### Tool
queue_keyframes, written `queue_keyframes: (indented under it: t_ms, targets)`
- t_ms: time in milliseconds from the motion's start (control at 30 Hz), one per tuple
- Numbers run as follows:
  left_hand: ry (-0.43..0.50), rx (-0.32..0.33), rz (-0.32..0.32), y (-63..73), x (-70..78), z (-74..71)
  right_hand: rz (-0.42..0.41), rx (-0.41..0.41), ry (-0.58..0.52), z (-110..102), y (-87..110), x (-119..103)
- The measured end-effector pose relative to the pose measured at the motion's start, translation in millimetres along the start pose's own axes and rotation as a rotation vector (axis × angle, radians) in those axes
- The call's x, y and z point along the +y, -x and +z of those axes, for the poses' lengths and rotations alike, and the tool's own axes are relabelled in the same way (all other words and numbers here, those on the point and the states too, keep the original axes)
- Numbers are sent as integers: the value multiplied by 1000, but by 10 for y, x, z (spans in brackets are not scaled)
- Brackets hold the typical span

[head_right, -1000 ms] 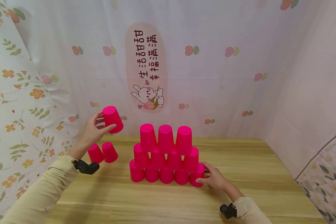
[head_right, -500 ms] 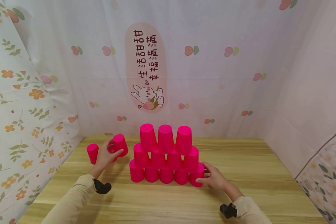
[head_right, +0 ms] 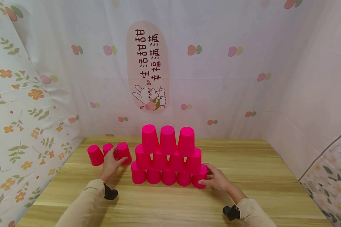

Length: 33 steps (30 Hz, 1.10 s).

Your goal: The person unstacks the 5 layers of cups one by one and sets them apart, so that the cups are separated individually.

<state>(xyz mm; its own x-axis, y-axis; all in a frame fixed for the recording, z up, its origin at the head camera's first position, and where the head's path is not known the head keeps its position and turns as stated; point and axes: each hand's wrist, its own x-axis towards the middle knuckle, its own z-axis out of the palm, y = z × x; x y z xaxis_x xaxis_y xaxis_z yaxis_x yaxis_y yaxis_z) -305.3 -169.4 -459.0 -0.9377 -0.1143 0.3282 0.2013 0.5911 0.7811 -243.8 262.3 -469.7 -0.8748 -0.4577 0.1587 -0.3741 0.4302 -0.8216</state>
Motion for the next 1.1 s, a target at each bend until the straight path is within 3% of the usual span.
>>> queue_keyframes:
  t_ms: [467,667,967,1100]
  targets:
    - [27,60,-23,87,-149,56,2,1,-3,13,10,-2]
    - [35,111,-26,95,-118,100,-31,16,11,10,15,-21]
    - [-19,160,-104,86,-80,176,-65,6,10,3,10,-3]
    - [-24,182,-119,85,-68,207,-44,12,2,2,13,-3]
